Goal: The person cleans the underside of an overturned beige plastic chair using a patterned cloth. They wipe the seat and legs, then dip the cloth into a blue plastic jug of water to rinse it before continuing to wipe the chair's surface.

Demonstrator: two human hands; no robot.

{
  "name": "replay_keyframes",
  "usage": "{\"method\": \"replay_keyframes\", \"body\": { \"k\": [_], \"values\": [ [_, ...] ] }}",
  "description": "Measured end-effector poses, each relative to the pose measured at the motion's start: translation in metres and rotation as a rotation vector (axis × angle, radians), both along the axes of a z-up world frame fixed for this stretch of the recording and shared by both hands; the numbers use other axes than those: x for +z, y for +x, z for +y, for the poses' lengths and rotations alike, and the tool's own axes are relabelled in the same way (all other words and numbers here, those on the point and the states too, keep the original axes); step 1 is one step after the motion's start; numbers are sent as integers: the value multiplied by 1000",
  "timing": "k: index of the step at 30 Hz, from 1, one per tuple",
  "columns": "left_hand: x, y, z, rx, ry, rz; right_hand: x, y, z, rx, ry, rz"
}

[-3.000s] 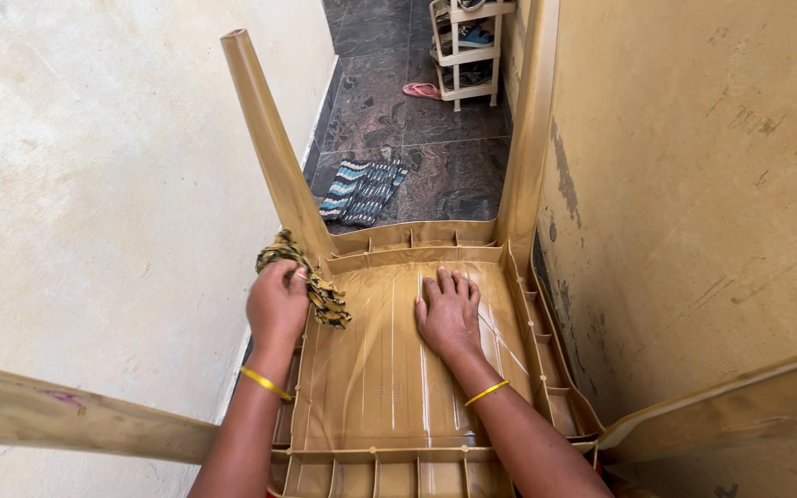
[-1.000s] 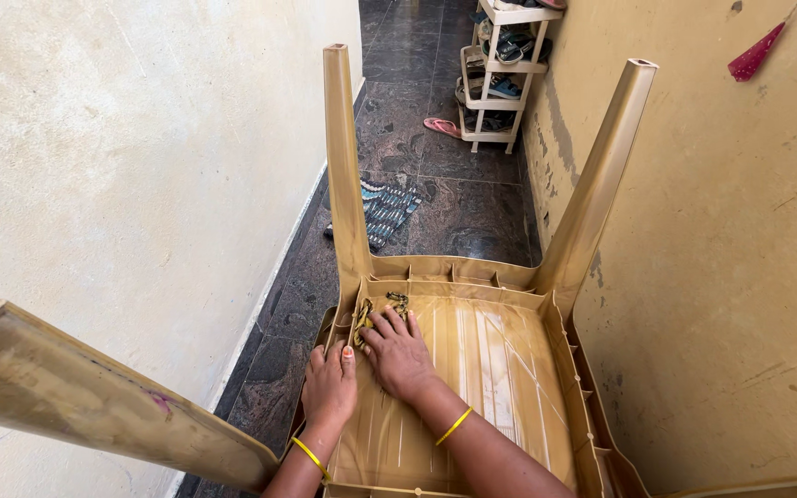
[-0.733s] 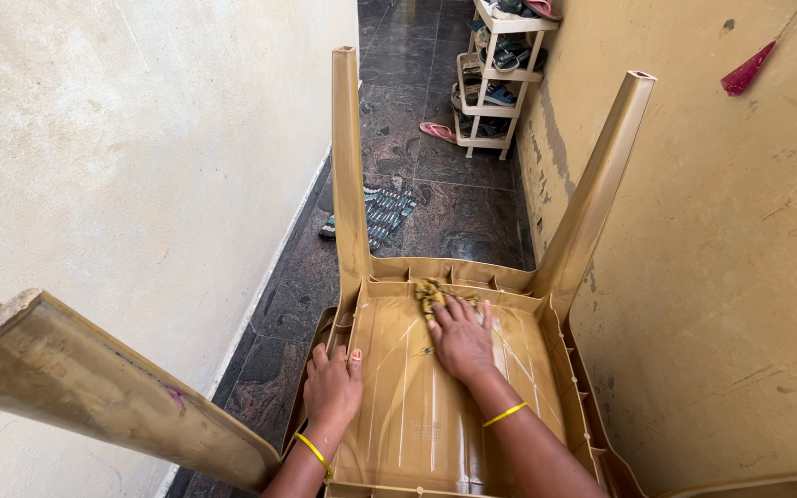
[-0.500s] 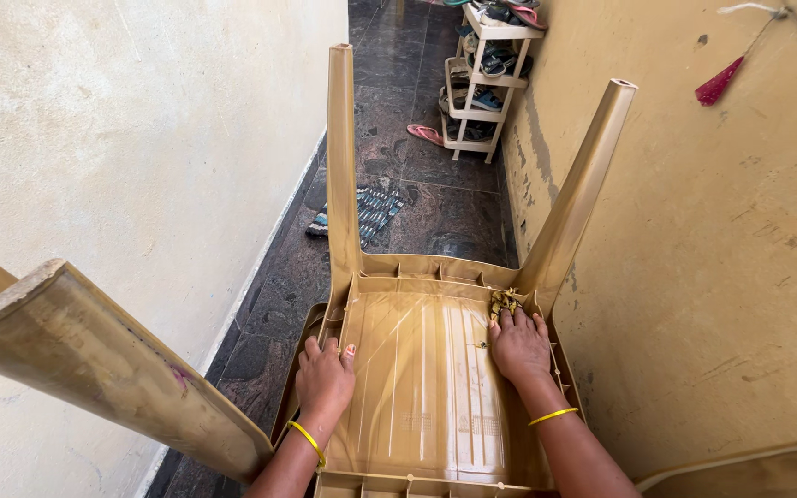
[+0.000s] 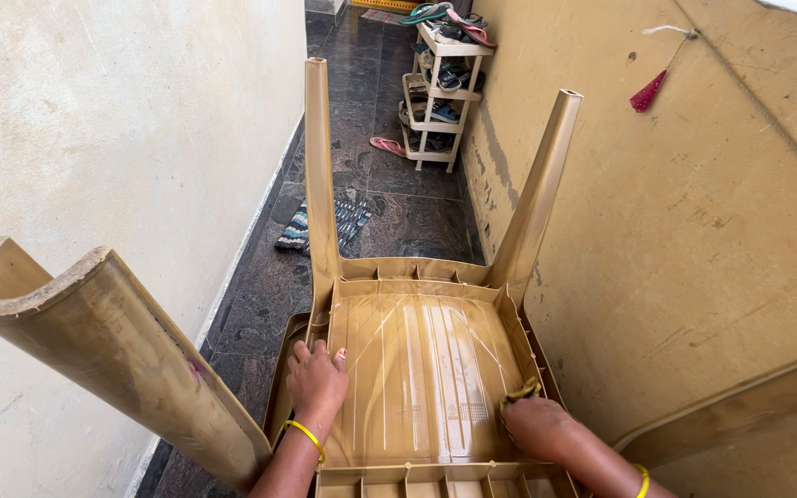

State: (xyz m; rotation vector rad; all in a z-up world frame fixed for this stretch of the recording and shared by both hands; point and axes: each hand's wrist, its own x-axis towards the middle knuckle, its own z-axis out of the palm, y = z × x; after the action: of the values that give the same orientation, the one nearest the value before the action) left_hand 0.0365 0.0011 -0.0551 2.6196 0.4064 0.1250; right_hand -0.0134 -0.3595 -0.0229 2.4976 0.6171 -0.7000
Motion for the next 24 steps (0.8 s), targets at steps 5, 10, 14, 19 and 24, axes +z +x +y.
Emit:
{"method": "replay_keyframes", "body": {
  "k": [5, 10, 14, 19, 24],
  "values": [
    [3, -1, 0, -10, 12, 32, 114, 9, 3, -145, 434, 479],
    [-1, -1, 1, -19, 16, -7, 142, 53, 11, -380, 613, -247],
    [3, -1, 0, -19, 20, 10, 78, 79, 22, -441, 686, -201],
    [-1, 5, 0, 0, -9, -14, 27, 55, 86, -643, 673, -271],
    [-16, 13, 3, 39, -89, -91, 20, 14, 177, -170, 997, -142]
  ]
}}
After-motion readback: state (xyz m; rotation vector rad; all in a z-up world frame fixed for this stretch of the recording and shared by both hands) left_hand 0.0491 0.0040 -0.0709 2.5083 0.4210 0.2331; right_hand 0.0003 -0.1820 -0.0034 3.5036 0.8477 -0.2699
